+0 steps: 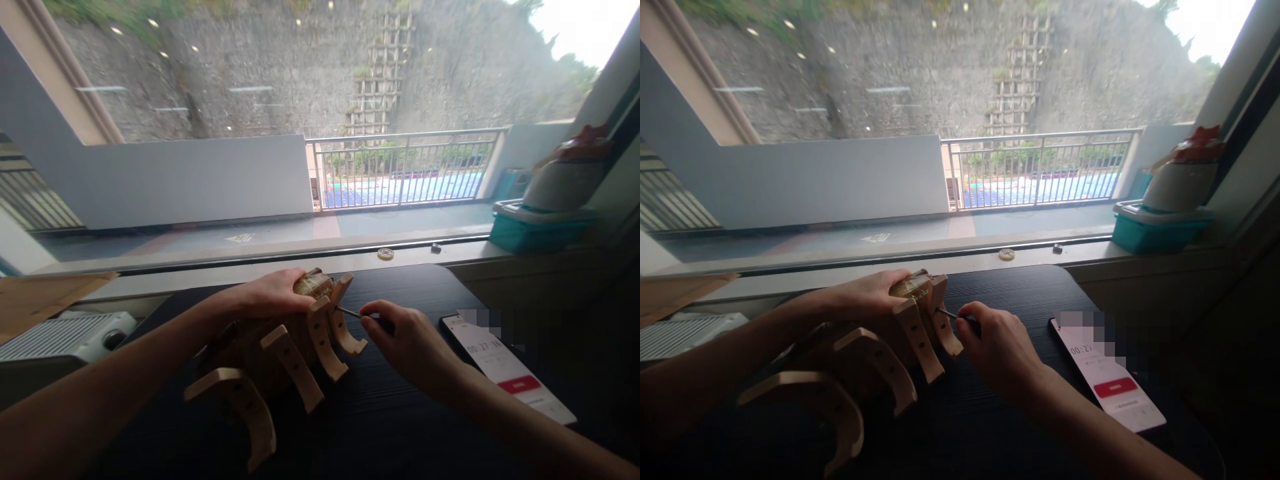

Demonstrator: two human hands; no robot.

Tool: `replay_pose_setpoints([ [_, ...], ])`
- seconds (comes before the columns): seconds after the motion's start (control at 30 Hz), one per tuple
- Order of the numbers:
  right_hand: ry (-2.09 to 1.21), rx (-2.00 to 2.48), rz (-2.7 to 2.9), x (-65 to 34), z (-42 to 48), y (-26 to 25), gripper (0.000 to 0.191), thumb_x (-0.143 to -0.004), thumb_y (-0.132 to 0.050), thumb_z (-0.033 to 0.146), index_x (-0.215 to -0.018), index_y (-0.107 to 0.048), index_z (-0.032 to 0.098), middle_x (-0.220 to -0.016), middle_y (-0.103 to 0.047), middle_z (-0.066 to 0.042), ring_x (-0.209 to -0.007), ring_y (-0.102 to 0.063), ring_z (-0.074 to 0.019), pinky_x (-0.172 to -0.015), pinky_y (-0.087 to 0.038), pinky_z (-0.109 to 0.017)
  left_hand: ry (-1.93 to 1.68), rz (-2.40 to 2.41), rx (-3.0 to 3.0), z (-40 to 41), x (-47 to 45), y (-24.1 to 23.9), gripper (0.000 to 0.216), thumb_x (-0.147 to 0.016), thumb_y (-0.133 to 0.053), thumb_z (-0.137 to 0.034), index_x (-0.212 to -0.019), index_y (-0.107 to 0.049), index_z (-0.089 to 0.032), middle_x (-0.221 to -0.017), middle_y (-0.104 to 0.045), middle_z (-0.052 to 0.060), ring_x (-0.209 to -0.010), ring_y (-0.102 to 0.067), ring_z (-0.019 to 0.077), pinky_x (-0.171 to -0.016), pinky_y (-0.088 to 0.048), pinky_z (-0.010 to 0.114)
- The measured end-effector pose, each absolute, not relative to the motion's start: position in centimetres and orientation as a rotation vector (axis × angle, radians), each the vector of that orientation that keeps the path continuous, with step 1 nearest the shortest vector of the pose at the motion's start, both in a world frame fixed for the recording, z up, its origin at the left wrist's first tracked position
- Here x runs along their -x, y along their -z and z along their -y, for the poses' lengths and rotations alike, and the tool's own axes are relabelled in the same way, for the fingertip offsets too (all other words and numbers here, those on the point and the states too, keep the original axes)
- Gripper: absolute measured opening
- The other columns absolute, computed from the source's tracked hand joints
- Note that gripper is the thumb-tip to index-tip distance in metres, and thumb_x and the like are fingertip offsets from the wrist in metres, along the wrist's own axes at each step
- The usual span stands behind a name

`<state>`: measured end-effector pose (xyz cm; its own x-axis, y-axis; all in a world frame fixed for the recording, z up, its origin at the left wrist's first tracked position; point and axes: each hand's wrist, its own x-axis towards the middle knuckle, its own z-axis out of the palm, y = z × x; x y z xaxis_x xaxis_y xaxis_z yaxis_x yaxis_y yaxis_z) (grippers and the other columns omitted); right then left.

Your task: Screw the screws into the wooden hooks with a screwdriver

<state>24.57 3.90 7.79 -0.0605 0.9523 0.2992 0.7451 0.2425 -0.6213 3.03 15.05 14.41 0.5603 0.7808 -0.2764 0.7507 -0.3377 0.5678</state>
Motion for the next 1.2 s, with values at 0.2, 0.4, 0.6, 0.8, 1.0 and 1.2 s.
replay_pose_setpoints([
  [0.2,0.29,1.361,2.368,-25.3,-2.8,-10.1,0.023,-0.078,-0.048,0.001,-0.088,-0.062,0.016,-0.075,-0.063,-0.002,-0.058,-0.052,-0.0134,-0.049,-0.027,-0.026,-0.074,-1.208,-2.164,-15.0,-3.2,-14.2,0.04,-0.072,-0.062,-0.038,-0.104,-0.058,-0.015,-0.088,-0.066,0.004,-0.079,-0.061,0.0219,-0.064,-0.046,0.026],
  [0.4,0.534,1.235,2.386,-25.4,-4.2,-8.8,0.02,-0.085,-0.047,0.007,-0.086,-0.065,0.015,-0.069,-0.062,-0.003,-0.057,-0.051,-0.0142,-0.049,-0.028,-0.028,-0.06,-1.19,-2.164,-14.9,-3.2,-14.6,0.035,-0.075,-0.06,-0.038,-0.101,-0.058,-0.014,-0.084,-0.064,0.002,-0.075,-0.059,0.0194,-0.06,-0.044,0.024],
  [0.6,-0.448,1.482,1.846,-25.1,-4.9,-7.6,0.026,-0.092,-0.045,0.032,-0.088,-0.068,0.019,-0.077,-0.071,-0.001,-0.068,-0.062,-0.0144,-0.06,-0.04,-0.025,-0.055,-1.191,-2.161,-15.0,-3.3,-14.7,0.037,-0.075,-0.058,-0.04,-0.1,-0.058,-0.014,-0.086,-0.064,0.003,-0.077,-0.06,0.0205,-0.062,-0.045,0.024],
  [0.8,-0.041,1.475,2.208,-25.6,-3.7,-9.9,0.033,-0.081,-0.054,0.013,-0.113,-0.06,0.018,-0.081,-0.068,-0.003,-0.063,-0.058,-0.0148,-0.053,-0.034,-0.026,-0.048,-1.246,-2.09,-15.3,-3.1,-14.4,0.044,-0.073,-0.062,-0.044,-0.106,-0.055,-0.015,-0.093,-0.064,0.005,-0.08,-0.06,0.021,-0.065,-0.047,0.026],
  [1.0,0.641,1.08,2.509,-25.8,-3.8,-10.1,0.024,-0.085,-0.046,0.004,-0.092,-0.066,0.014,-0.067,-0.059,-0.002,-0.054,-0.05,-0.0144,-0.046,-0.026,-0.028,-0.046,-1.152,-2.103,-15.1,-3.1,-14.7,0.035,-0.075,-0.061,-0.041,-0.099,-0.056,-0.016,-0.085,-0.062,0.001,-0.074,-0.058,0.0167,-0.062,-0.045,0.023],
  [1.2,-0.424,1.413,1.839,-25.6,-4.9,-7.2,0.022,-0.09,-0.05,0.03,-0.095,-0.067,0.017,-0.081,-0.07,-0.003,-0.07,-0.063,-0.0147,-0.061,-0.044,-0.025,-0.014,-1.176,-2.157,-14.7,-3.4,-15.1,0.039,-0.074,-0.059,-0.043,-0.101,-0.056,-0.014,-0.088,-0.062,0.003,-0.076,-0.058,0.0187,-0.062,-0.045,0.024],
])
